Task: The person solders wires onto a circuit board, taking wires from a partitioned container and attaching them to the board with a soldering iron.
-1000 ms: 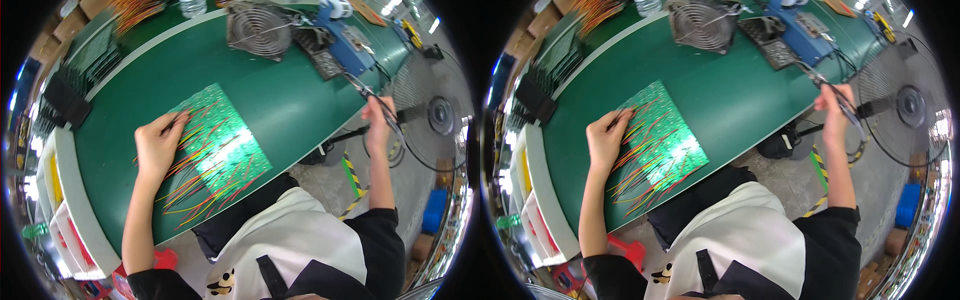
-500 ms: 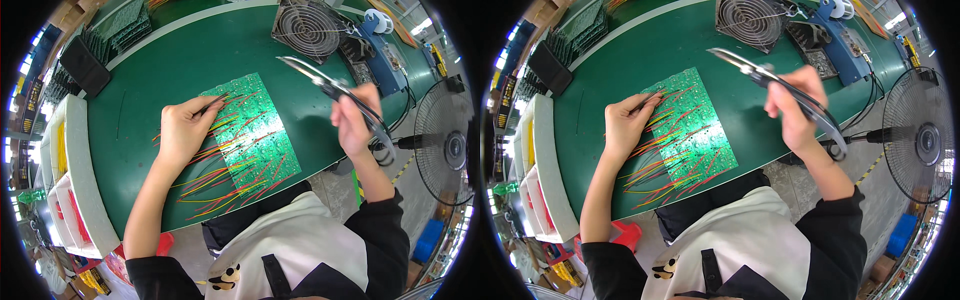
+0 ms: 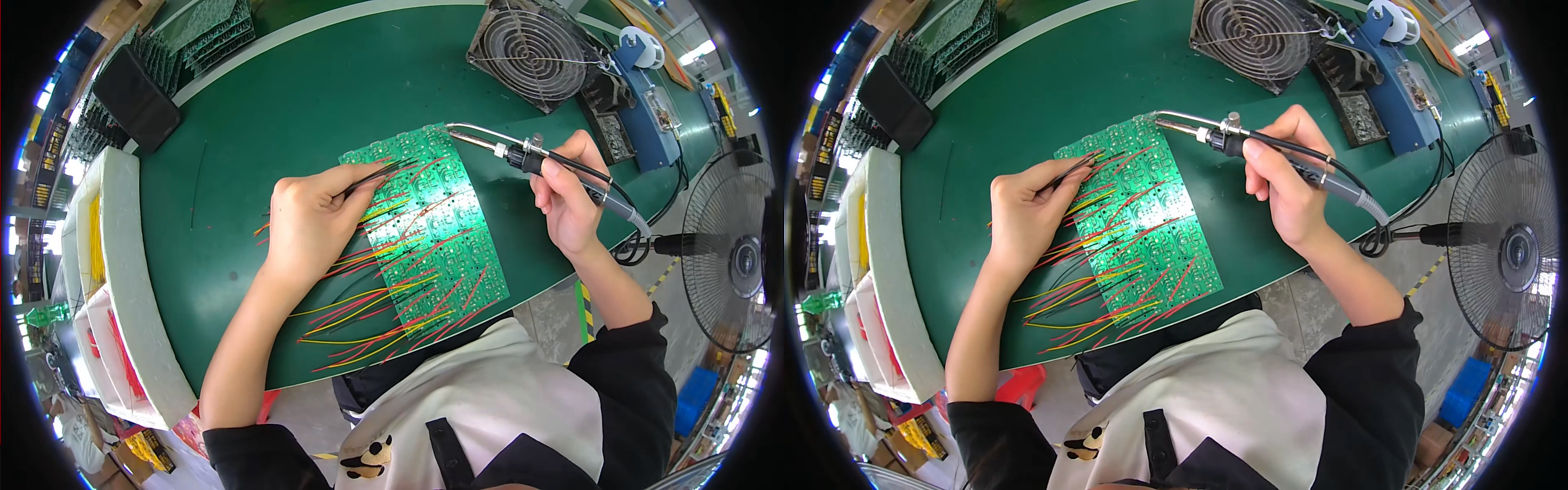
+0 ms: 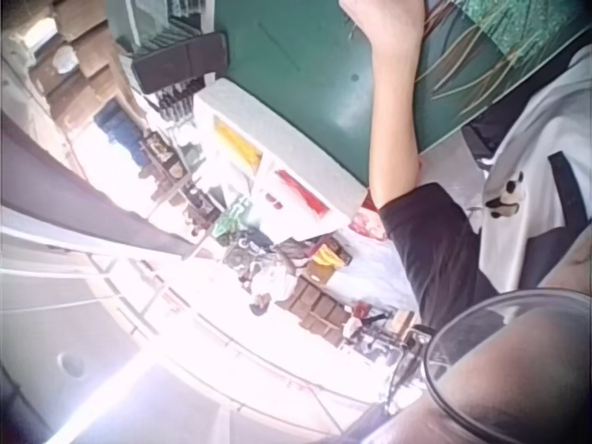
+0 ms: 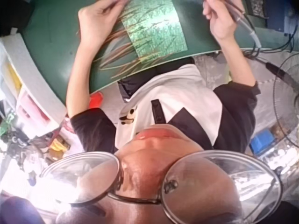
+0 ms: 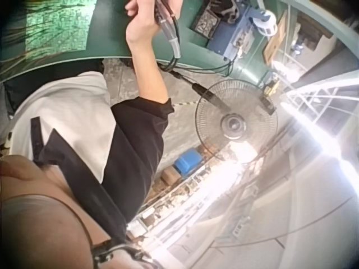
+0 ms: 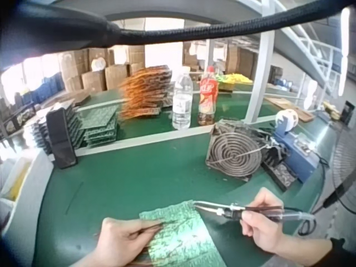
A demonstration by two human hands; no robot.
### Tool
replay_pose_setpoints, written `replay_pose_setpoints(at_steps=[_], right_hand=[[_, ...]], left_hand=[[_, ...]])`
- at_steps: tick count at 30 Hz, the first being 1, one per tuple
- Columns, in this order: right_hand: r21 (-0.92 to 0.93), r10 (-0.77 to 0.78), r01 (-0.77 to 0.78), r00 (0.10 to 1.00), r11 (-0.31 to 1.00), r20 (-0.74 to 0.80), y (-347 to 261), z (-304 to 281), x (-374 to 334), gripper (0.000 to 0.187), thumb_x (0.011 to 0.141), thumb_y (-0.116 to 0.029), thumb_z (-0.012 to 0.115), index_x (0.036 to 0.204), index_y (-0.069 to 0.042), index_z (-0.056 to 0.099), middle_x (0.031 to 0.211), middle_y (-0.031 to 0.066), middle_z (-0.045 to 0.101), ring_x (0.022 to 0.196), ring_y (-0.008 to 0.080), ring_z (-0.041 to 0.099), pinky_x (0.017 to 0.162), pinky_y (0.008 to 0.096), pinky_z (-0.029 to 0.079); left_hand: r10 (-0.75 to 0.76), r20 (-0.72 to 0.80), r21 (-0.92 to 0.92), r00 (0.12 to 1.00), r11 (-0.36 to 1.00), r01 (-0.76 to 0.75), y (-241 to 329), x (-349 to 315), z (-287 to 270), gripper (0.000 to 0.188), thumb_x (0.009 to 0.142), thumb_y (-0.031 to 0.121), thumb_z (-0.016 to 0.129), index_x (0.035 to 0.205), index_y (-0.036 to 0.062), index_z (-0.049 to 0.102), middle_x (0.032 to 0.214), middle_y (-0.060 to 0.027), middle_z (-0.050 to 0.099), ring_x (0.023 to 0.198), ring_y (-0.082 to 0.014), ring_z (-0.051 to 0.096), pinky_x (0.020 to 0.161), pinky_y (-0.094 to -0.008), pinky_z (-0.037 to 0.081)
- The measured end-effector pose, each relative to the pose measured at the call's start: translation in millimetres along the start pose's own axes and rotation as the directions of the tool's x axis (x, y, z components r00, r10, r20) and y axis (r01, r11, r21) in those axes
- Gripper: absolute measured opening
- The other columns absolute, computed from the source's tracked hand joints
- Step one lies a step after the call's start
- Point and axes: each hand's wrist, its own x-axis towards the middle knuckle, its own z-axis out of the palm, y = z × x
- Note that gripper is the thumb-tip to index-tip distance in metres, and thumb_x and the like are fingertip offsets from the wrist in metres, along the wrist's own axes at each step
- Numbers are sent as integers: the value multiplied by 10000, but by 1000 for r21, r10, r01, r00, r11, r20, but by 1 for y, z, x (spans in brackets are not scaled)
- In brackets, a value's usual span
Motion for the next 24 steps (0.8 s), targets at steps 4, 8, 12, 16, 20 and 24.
replay_pose_setpoints(at_steps=[4,8,12,16,20,24], right_hand=[[-26,-23,24,1000,999,19,0,1,0,152,823,-91,558,764,-48,424,534,37,465,409,67,403,394,194,317],[-38,-24,25,999,999,22,0,2,0,154,822,-93,563,767,-49,427,528,40,468,409,68,401,393,195,315],[-60,-17,18,1000,998,18,-1,3,0,165,829,-104,569,766,-51,425,527,46,473,413,71,406,391,189,315],[-74,-33,34,999,997,20,0,4,-1,169,838,-109,566,771,-52,423,528,49,475,420,74,414,388,188,316],[-48,-10,12,1000,999,24,-1,2,1,168,832,-110,598,777,-34,458,579,50,529,457,66,477,400,185,361],[-45,-20,20,1000,999,10,0,4,1,167,837,-115,579,779,-41,440,563,53,504,444,76,455,397,190,347]], left_hand=[[17,-22,-34,1000,999,-17,2,1,1,145,762,97,671,901,61,696,487,-90,500,382,-80,372,396,-228,327],[14,-13,-19,1000,1000,-14,2,1,0,139,760,90,671,892,54,695,489,-89,504,388,-74,380,398,-224,331],[14,-28,-56,1000,998,-15,-1,0,2,135,761,80,669,889,43,692,485,-88,497,394,-65,383,398,-221,327],[7,-35,-59,999,998,-9,0,0,2,127,767,77,667,882,28,687,480,-85,481,399,-62,371,396,-220,318],[14,-42,-53,999,998,-16,-2,2,3,116,770,84,669,867,22,686,477,-83,471,401,-65,359,396,-221,318],[17,-52,-54,998,998,-20,-1,2,3,114,769,87,671,861,22,687,476,-85,466,400,-65,357,397,-222,318]])
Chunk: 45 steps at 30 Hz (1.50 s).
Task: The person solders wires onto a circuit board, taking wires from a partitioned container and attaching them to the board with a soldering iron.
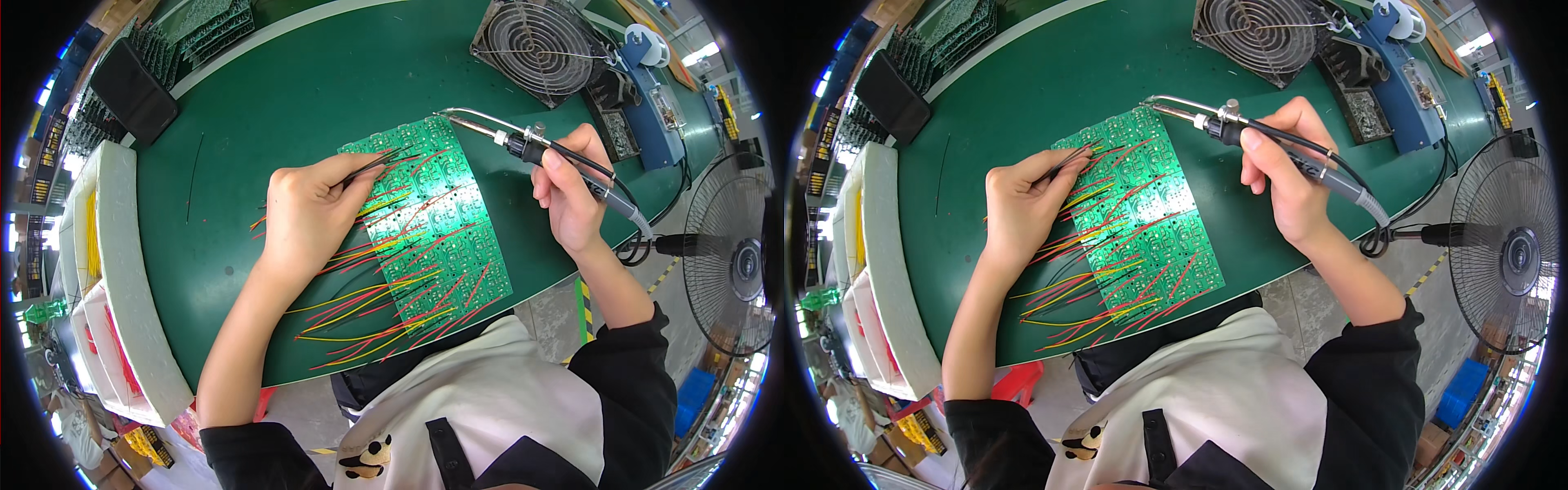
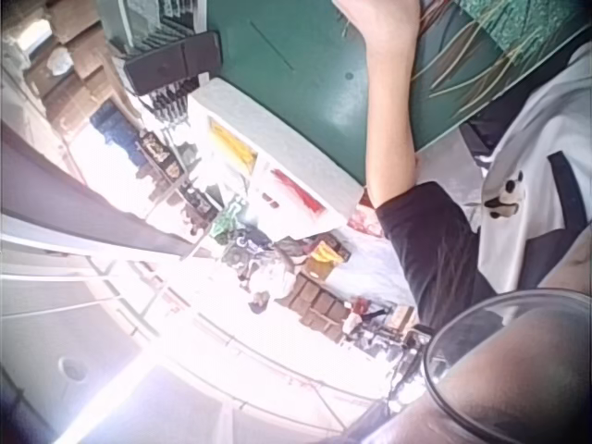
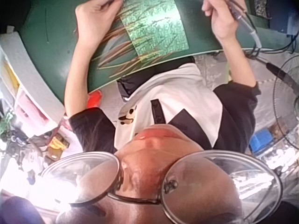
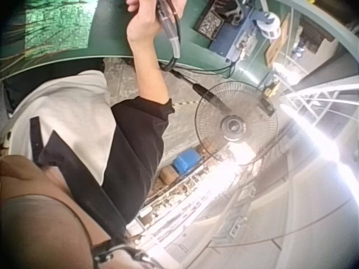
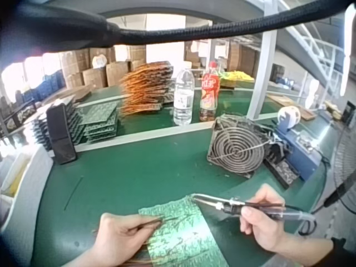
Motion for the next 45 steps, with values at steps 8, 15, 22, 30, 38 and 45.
replay_pose_setpoints(at_steps=[8,15,22,30,38,45], right_hand=[[-2,-26,26,1000,1000,-1,0,-1,-2,169,836,-117,564,771,-48,424,534,50,478,423,78,422,388,189,321],[-2,11,-11,1000,1000,3,-1,0,-2,166,833,-109,569,766,-51,429,538,50,482,424,74,424,386,186,319],[36,11,-12,1000,999,23,2,-3,-2,162,828,-99,601,773,-34,463,566,45,524,457,67,474,396,187,346],[-19,3,-3,1000,1000,11,0,2,-2,171,837,-110,578,779,-50,428,545,54,485,433,78,433,386,187,321],[-5,-10,10,1000,1000,-19,0,-1,-2,172,835,-111,575,777,-48,426,547,53,481,437,78,437,384,187,321],[-4,-34,34,999,999,-10,0,-1,-3,163,832,-101,572,776,-47,429,552,44,479,438,71,437,388,179,323]], left_hand=[[-76,87,41,993,997,72,4,-1,-4,124,809,40,632,906,-26,673,636,-31,622,552,1,453,492,-157,376],[-86,97,50,991,995,82,4,0,-3,127,809,36,629,911,-27,671,646,-34,627,565,-4,465,507,-158,388],[-6,6,4,1000,1000,6,1,0,0,107,770,79,666,863,31,688,489,-88,481,403,-73,362,400,-224,321],[-94,83,60,992,994,89,7,0,-3,130,803,44,635,910,-15,677,651,-16,637,525,11,411,470,-152,332],[-10,-5,6,1000,1000,10,0,-1,1,103,770,75,668,857,23,686,489,-68,480,415,-54,350,402,-210,304],[-6,-2,-9,1000,1000,6,-1,-1,1,102,773,72,664,860,25,686,481,-62,458,412,-53,338,399,-210,296]])
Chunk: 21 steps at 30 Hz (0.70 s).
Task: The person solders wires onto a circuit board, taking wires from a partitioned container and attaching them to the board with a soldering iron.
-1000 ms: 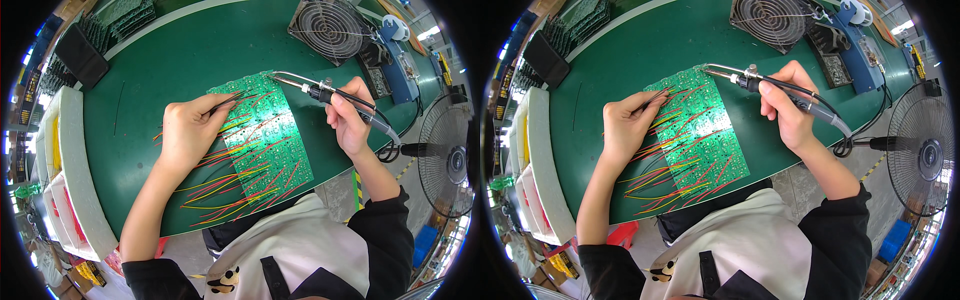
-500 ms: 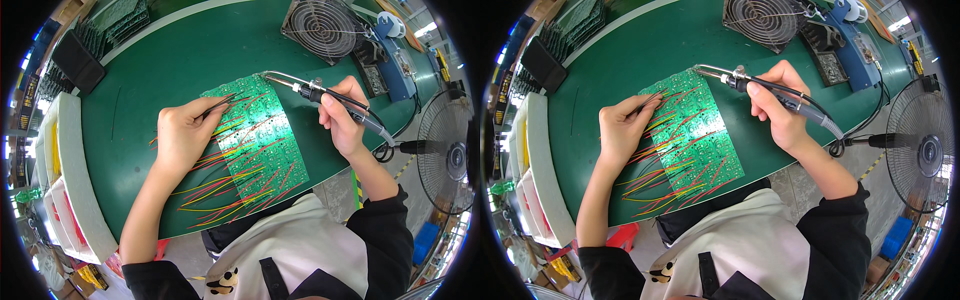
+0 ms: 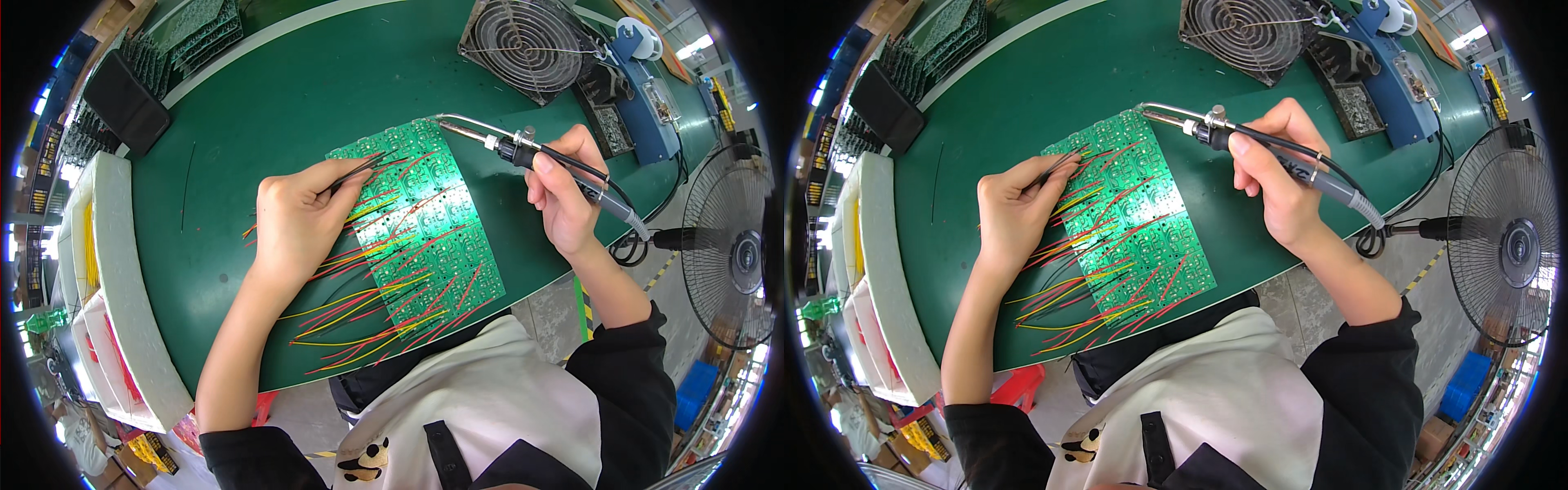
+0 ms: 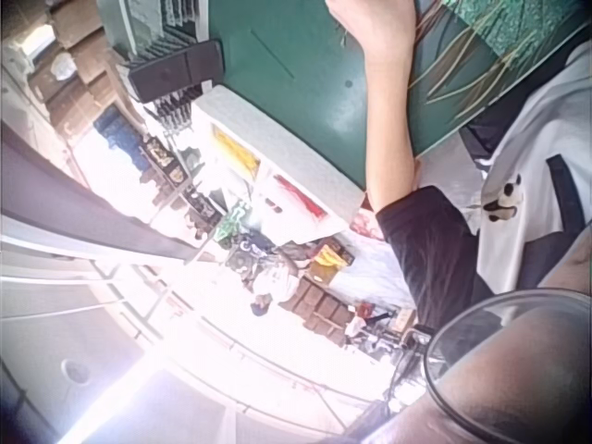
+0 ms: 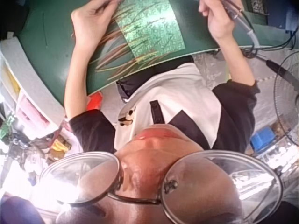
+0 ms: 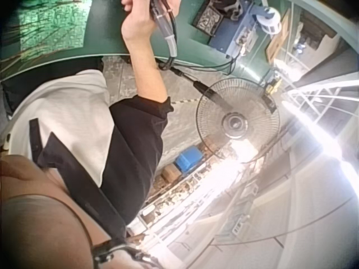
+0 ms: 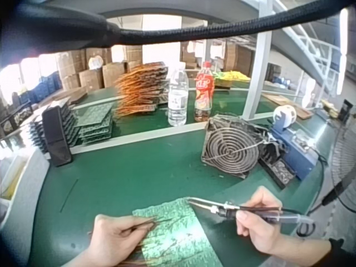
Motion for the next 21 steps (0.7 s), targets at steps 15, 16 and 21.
replay_pose_setpoints(at_steps=[15,16,21], right_hand=[[-8,33,-32,999,999,21,-1,1,1,162,837,-109,569,784,-48,428,541,50,480,429,74,425,390,187,318],[0,35,-35,999,999,20,-1,1,1,164,838,-113,568,782,-49,427,540,50,480,429,76,425,391,187,319],[34,-5,6,999,999,-32,0,1,1,173,839,-121,570,777,-52,424,539,52,479,431,80,430,387,192,321]], left_hand=[[-92,97,62,991,994,87,7,1,-5,125,806,25,627,907,-35,671,708,-45,666,584,5,502,517,-148,400],[-81,91,51,993,996,77,6,0,-5,125,806,25,627,907,-34,671,705,-43,665,577,6,494,512,-147,394],[-73,90,60,993,996,68,9,1,-6,124,806,27,628,906,-33,671,696,-40,661,564,7,474,502,-148,382]])
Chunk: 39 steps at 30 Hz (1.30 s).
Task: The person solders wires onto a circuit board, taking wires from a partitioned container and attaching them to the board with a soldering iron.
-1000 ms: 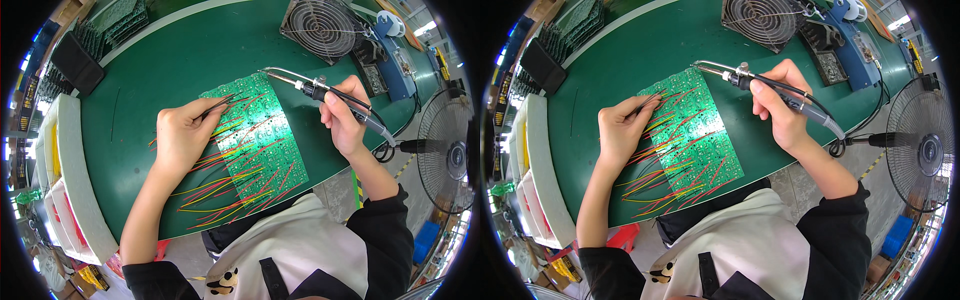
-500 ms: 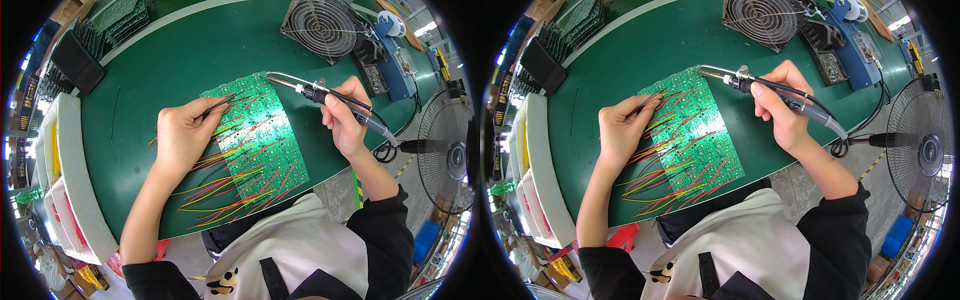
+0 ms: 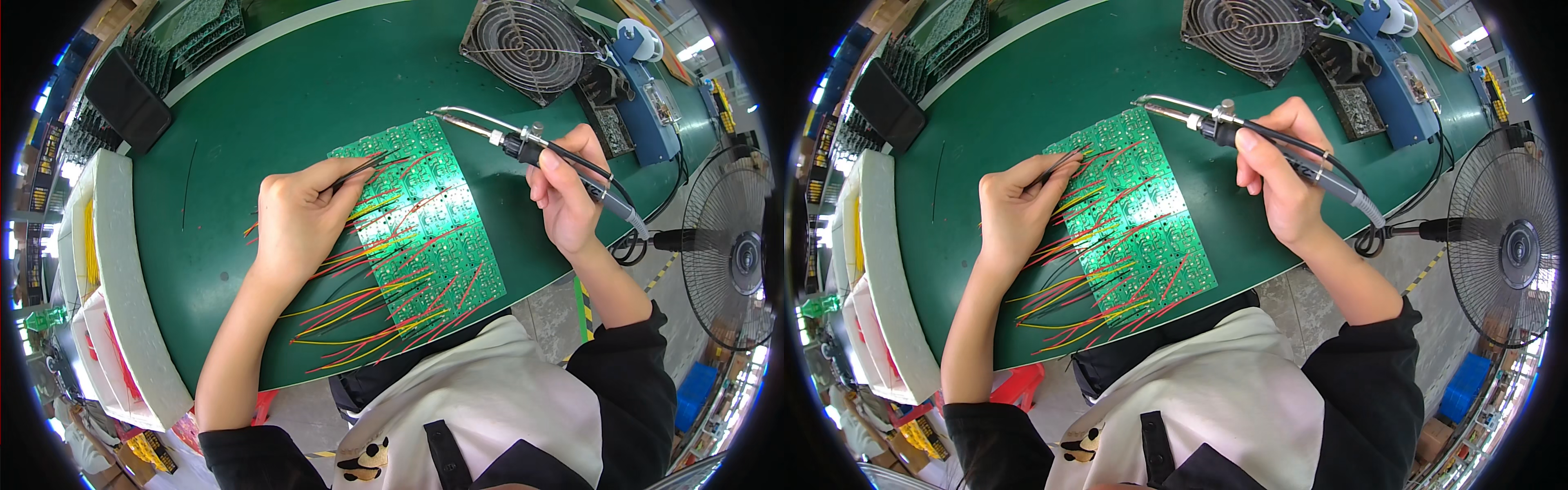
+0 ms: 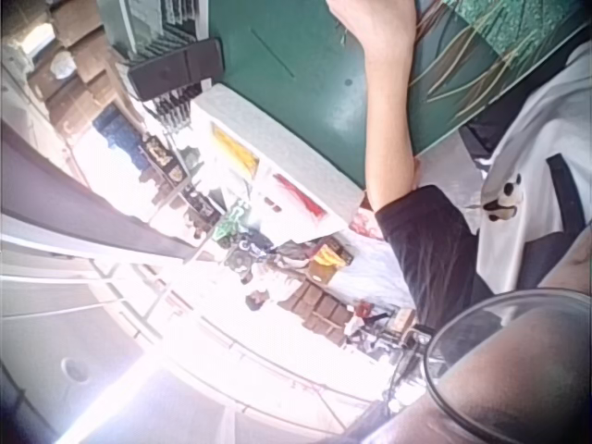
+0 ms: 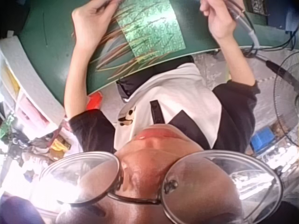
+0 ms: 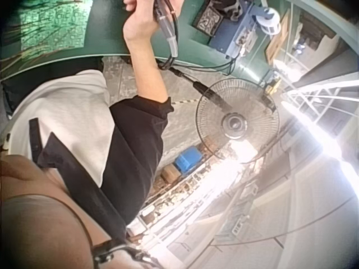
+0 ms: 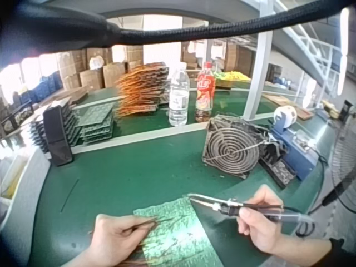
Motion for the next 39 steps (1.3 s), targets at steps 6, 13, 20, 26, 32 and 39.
replay_pose_setpoints(at_steps=[6,13,20,26,32,39], right_hand=[[-31,71,-69,996,997,48,1,1,1,181,837,-126,577,770,-55,425,539,55,484,429,81,429,385,192,318],[-31,80,-78,995,996,63,0,0,2,180,837,-125,576,769,-57,423,538,59,488,425,80,426,385,194,320],[32,71,-72,997,997,24,1,-1,2,170,846,-118,552,767,-61,413,535,60,484,424,80,418,393,194,325],[-4,90,-90,996,996,12,-1,2,2,167,846,-114,552,767,-62,413,535,58,485,424,80,417,392,201,326],[-23,100,-99,994,995,36,0,2,3,169,842,-122,566,772,-63,423,537,60,491,428,84,430,387,199,323],[-22,105,-104,993,994,54,0,2,3,178,837,-127,578,771,-61,426,536,60,494,429,87,440,390,196,332]], left_hand=[[-2,-3,-1,1000,1000,2,-1,0,1,126,805,32,631,907,-29,672,683,-37,656,560,8,465,498,-150,377],[-7,0,6,1000,1000,7,2,1,0,123,804,34,633,903,-26,675,669,-29,649,545,9,450,483,-154,364],[7,-13,2,1000,1000,-7,-1,0,1,119,803,31,632,899,-26,675,654,-20,640,528,9,423,464,-158,345],[-11,4,-10,1000,1000,11,1,0,0,119,804,29,630,899,-28,675,664,-24,645,535,10,427,470,-157,348],[-19,2,0,1000,1000,19,-1,0,1,126,807,35,630,908,-28,673,669,-24,648,535,9,425,469,-156,345],[-12,-5,4,1000,1000,12,0,0,1,127,808,40,631,909,-26,674,673,-21,650,538,12,426,471,-155,347]])
